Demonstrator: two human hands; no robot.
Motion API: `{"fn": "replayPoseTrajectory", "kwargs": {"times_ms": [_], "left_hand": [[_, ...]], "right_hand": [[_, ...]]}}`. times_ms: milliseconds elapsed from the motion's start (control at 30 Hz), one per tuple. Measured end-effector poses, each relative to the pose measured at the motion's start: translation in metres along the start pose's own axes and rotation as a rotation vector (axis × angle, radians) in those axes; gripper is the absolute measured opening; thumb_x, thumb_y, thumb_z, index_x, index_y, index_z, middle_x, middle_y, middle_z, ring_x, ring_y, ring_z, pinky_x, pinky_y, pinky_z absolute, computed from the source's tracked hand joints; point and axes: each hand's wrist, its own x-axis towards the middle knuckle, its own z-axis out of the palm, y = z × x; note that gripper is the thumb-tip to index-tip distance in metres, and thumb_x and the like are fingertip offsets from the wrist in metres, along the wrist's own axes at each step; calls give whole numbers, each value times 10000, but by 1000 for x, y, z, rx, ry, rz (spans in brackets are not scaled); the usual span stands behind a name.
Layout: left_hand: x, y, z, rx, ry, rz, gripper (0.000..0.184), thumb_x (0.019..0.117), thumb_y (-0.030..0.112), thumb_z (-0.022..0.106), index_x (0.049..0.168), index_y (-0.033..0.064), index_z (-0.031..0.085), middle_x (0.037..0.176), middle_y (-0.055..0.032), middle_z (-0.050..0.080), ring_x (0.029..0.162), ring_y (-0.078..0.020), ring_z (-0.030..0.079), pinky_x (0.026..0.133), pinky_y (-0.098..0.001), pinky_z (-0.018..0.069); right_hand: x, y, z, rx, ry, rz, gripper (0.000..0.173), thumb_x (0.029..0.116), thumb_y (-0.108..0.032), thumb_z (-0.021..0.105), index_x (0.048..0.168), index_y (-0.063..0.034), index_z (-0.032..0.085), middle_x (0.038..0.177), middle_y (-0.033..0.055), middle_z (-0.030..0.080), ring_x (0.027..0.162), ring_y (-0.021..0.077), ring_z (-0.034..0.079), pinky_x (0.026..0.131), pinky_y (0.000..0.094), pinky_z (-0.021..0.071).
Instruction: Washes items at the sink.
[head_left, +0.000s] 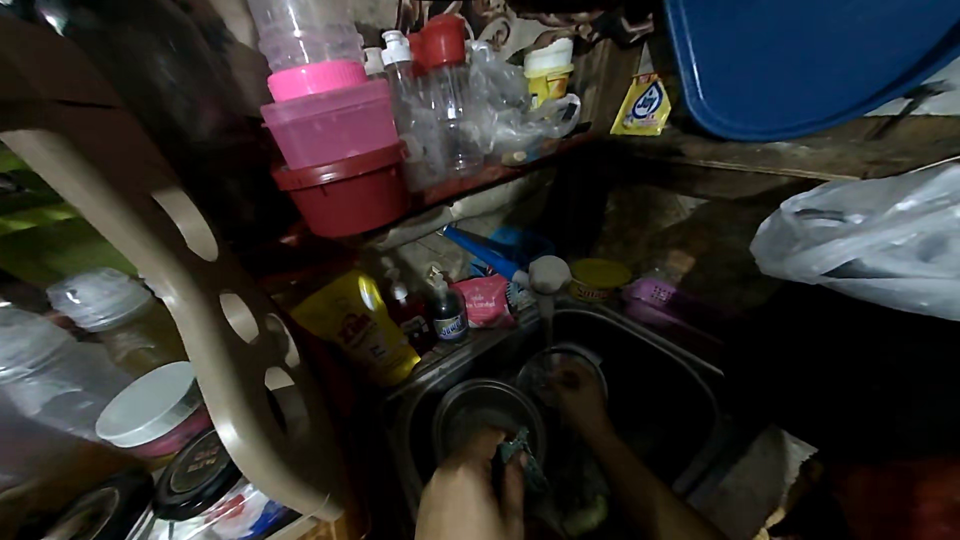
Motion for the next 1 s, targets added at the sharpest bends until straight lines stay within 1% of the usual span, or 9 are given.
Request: {"fn": "replayPoseTrajectory", "kwargs": {"times_ms": [167,233,367,433,567,633,700,867,1000], "left_hand": [[0,0,-1,-7,4,10,231,984,268,651,1137,113,729,917,-35,740,786,-160,710,706,-384,592],[-1,1,-1,-2,11,12,234,982,269,653,1135,109,731,912,-37,739,782,-161,709,705,-383,591],[-1,-1,-1,0,18,21,229,982,272,650,1129,117,731,903,-25,738,769,-148,706,692,-373,591],[-1,0,-1,-3,21,22,228,980,266,656,1128,111,730,900,-31,739,769,-155,708,693,-379,592],[-1,0,-1,-8,18,19,231,982,270,655,1135,114,729,918,-29,738,774,-152,706,698,-380,592],[-1,-1,-1,-12,23,24,225,980,269,658,1129,118,730,911,-24,737,765,-144,703,690,-371,592],[-1,-1,-1,-13,21,24,219,978,268,659,1124,120,729,906,-21,737,764,-142,704,689,-367,592],[-1,-2,0,-5,24,35,222,980,263,657,1126,113,731,919,-24,741,777,-146,710,694,-374,596],[-1,-2,0,-10,29,52,212,974,257,663,1112,112,731,912,-23,739,767,-143,706,688,-375,595]], "right_hand": [[-5,-8,-5,14,21,18,283,968,-98,676,1183,79,626,1123,237,656,977,291,664,880,442,562],[-7,-9,-7,22,17,22,292,971,-103,680,1194,77,622,1125,234,655,975,286,663,879,437,562],[-8,-11,-9,46,37,24,260,963,-88,685,1158,74,629,1085,217,660,929,260,667,837,421,570],[-10,-12,-11,41,45,23,254,961,-74,683,1155,79,626,1089,225,659,944,270,663,850,426,564],[-10,-12,-16,21,48,36,287,966,-74,677,1204,75,620,1120,232,667,978,293,675,877,443,569],[-11,-15,-18,-2,45,34,275,978,-90,667,1197,69,616,1094,221,664,960,281,667,863,438,563],[-11,-16,-20,-34,49,27,268,975,-88,670,1185,71,625,1097,225,667,986,293,665,892,448,555],[-10,-16,-20,-85,27,-6,244,977,-66,649,1166,88,633,1102,235,667,994,303,666,905,447,555],[-2,-23,-16,-85,-73,25,289,980,-91,671,1197,94,621,1161,257,650,1064,334,651,959,473,539]]}}
